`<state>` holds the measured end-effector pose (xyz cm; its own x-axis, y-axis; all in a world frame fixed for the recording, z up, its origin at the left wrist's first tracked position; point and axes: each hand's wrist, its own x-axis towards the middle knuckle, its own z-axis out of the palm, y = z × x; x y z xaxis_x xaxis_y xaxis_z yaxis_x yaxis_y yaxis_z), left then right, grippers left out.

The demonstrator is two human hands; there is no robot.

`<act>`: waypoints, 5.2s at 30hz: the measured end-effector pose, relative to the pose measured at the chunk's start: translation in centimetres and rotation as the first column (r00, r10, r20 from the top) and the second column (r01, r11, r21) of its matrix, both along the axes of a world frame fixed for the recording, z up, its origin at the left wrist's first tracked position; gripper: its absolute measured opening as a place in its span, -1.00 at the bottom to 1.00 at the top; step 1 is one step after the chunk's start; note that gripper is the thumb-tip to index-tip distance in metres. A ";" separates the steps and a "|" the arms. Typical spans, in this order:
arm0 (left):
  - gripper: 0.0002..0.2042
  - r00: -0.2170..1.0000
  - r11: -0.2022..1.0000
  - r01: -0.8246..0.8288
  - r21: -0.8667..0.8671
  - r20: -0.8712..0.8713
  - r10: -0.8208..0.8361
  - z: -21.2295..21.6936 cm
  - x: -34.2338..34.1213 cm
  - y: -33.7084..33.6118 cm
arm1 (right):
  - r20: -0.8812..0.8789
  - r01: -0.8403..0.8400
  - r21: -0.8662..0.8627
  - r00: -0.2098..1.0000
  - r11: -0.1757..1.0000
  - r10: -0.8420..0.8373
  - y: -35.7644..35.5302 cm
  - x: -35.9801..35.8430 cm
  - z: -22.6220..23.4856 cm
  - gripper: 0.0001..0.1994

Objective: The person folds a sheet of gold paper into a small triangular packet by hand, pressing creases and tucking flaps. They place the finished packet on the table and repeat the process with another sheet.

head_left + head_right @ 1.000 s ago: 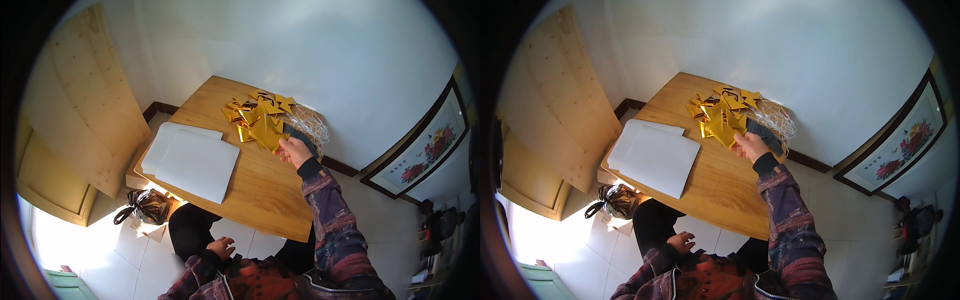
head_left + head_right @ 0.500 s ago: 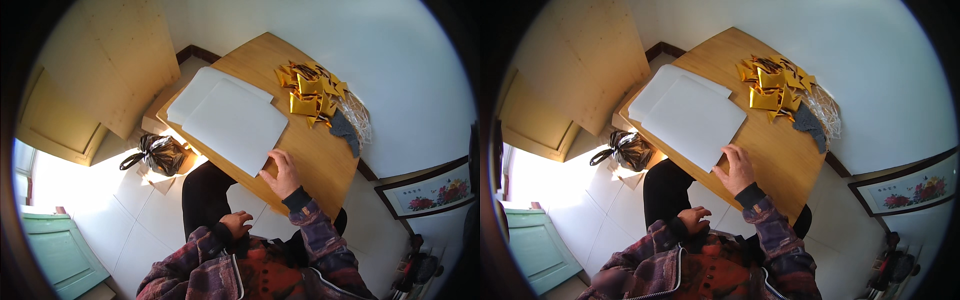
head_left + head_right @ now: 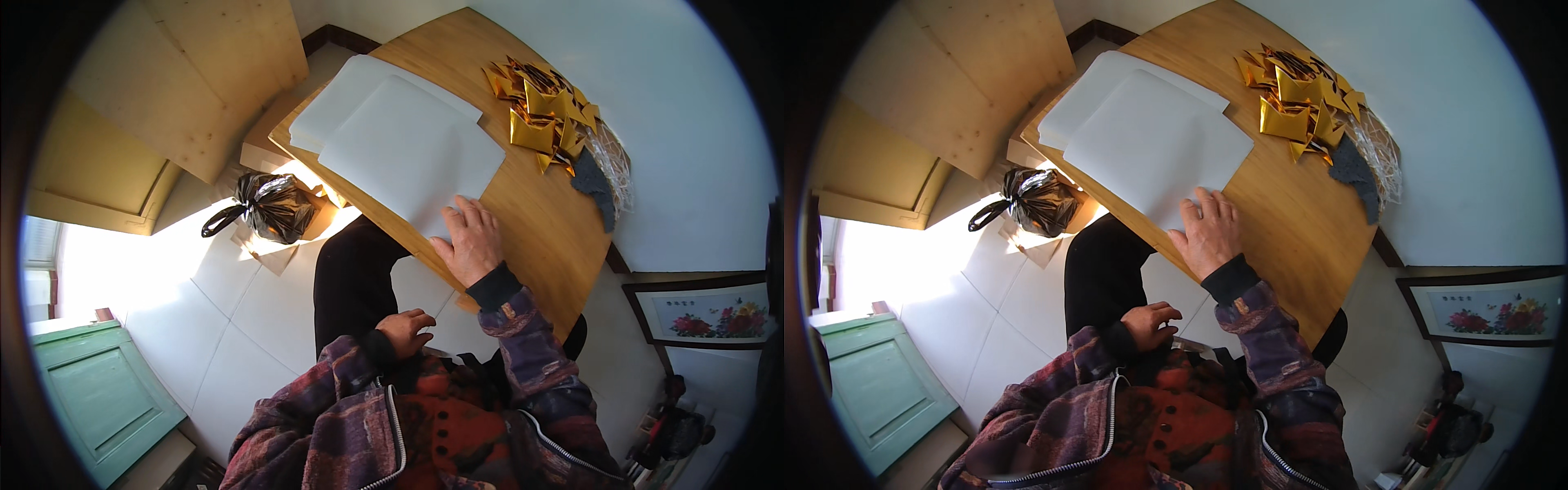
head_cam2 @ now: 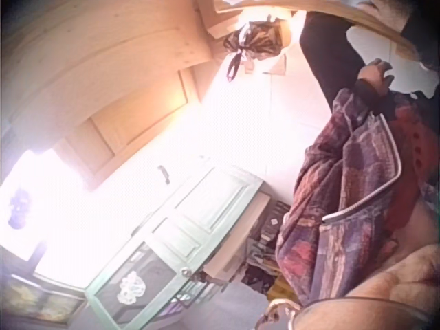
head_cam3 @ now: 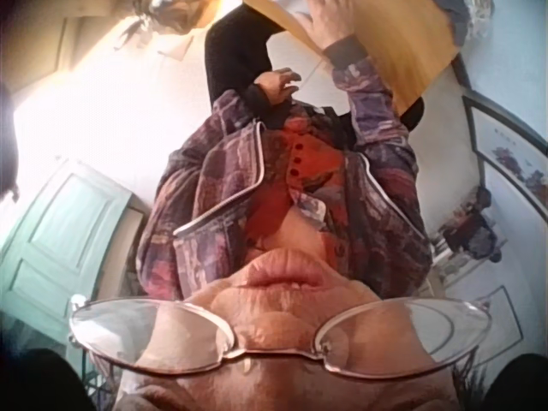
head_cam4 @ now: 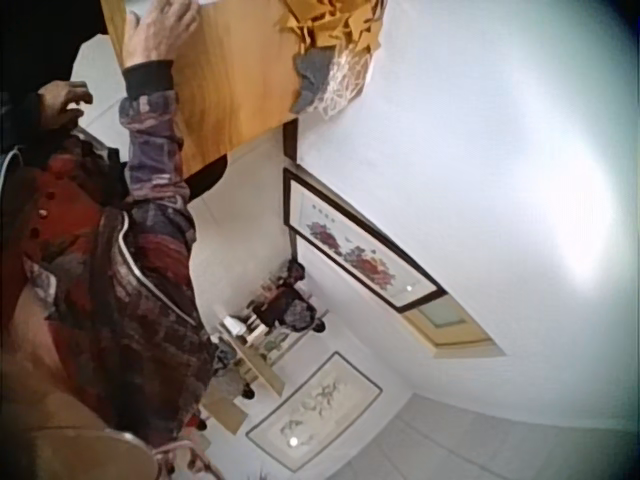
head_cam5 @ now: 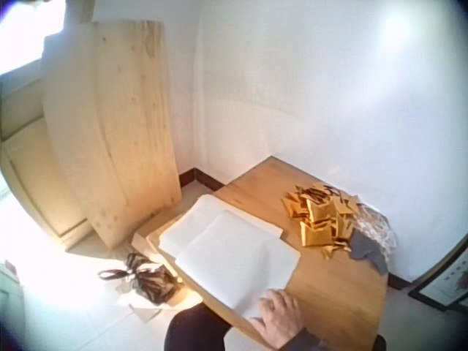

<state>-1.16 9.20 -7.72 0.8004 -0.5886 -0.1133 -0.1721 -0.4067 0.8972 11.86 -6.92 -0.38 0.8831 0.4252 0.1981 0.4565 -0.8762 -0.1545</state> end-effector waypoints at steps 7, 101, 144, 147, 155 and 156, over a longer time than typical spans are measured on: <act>-0.53 0.547 0.811 -0.579 -0.085 0.698 0.463 5.7 7.3 3.7 | -0.099 0.064 0.094 0.994 0.994 -0.055 0.6 0.6 1.3 -0.40; -0.81 0.928 0.948 -0.255 0.192 0.323 0.184 7.3 14.2 -10.7 | -0.435 0.644 0.716 0.715 0.271 -0.547 -22.7 -14.5 0.3 -0.86; -0.92 0.954 0.940 -0.298 0.169 0.005 0.301 7.0 14.8 -10.0 | -0.308 0.632 0.691 0.697 0.352 -0.648 -22.8 -12.4 0.0 -0.71; -0.88 0.963 0.957 -0.267 0.116 -0.005 0.269 7.0 14.7 -9.9 | -0.299 0.635 0.685 0.691 0.356 -0.658 -22.8 -12.4 0.1 -0.71; -0.78 0.962 0.955 -0.269 0.124 -0.014 0.273 7.4 14.5 -10.2 | -0.282 0.641 0.675 0.682 0.366 -0.675 -22.7 -12.2 0.2 -0.72; -0.75 0.960 0.957 -0.276 0.088 -0.032 0.280 7.4 14.5 -10.2 | -0.278 0.639 0.676 0.683 0.369 -0.675 -22.7 -12.2 0.2 -0.72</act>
<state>13.31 -0.99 -0.34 0.9242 -0.3310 -0.1906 -0.0032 -0.5056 0.8627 -0.33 -29.60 -0.15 0.8050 -0.5661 0.1775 -0.1928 -0.5324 -0.8242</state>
